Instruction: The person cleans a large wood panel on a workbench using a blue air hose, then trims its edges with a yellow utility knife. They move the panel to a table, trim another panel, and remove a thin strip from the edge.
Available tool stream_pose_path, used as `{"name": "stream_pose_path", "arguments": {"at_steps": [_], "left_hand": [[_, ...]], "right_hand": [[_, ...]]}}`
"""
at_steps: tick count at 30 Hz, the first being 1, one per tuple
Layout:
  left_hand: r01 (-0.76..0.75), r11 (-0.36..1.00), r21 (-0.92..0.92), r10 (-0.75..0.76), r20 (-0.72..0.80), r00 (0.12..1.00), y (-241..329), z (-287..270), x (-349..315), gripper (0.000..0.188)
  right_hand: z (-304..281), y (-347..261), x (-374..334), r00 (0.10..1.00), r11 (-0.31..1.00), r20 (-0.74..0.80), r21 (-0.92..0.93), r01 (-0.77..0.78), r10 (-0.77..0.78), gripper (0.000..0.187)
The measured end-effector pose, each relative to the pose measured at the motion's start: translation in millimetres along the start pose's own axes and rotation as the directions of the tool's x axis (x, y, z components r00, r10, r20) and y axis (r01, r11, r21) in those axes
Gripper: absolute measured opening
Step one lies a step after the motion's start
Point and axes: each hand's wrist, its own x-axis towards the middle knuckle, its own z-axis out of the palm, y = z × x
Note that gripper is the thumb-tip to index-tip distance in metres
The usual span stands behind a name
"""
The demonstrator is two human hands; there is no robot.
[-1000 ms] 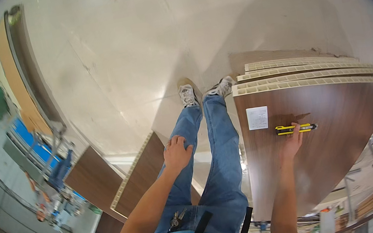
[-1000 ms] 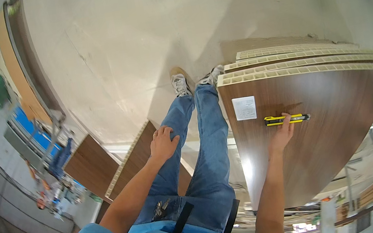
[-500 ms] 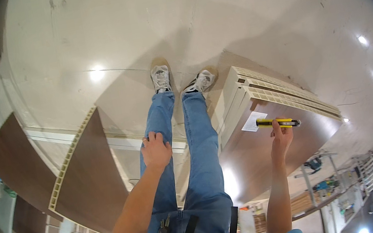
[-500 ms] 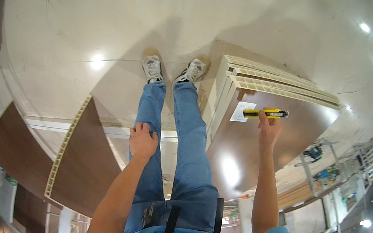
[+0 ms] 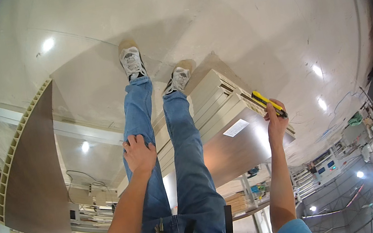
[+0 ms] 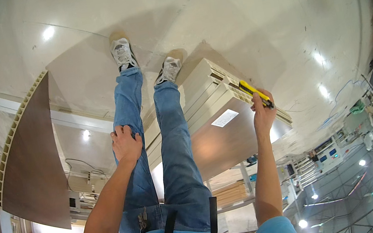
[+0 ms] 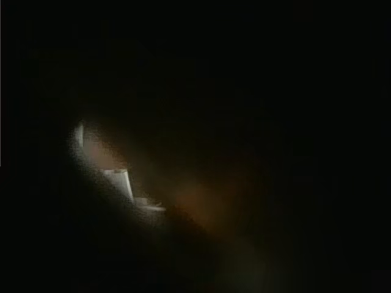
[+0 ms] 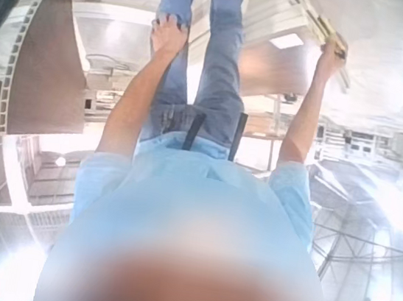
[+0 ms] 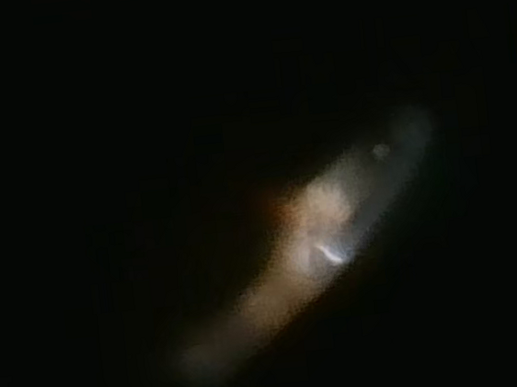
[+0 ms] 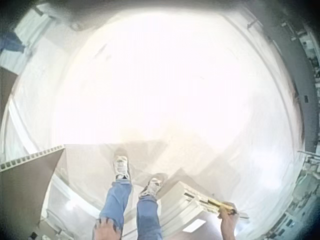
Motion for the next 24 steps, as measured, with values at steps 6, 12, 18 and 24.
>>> {"name": "stream_pose_path", "arguments": {"at_steps": [6, 12, 18, 24], "left_hand": [[0.018, 0.996, -0.082, -0.018, 0.010, 1.000, -1.5, 10.6, 0.4, 0.038], [0.041, 0.986, -0.160, -0.034, 0.040, 0.999, -6.0, 12.3, 3.3, 0.036], [0.049, 0.979, -0.198, -0.040, 0.046, 0.998, -11.8, 16.7, 4.9, 0.035], [0.039, 0.971, -0.236, -0.039, 0.004, 0.999, -16.0, 21.3, 4.9, 0.031]], "right_hand": [[38.1, -6.2, 16.2, 0.960, 0.971, 0.263, -0.239, -0.030, 0.095, 0.029], [66.5, -5.0, 23.6, 0.957, 0.909, 0.276, -0.369, 0.193, -0.091, 0.030], [83.4, 1.4, 40.2, 0.933, 0.746, 0.355, -0.607, 0.273, -0.053, 0.028], [114.6, 30.9, 56.0, 0.750, 0.417, 0.650, -0.651, 0.634, -0.124, 0.029]]}}
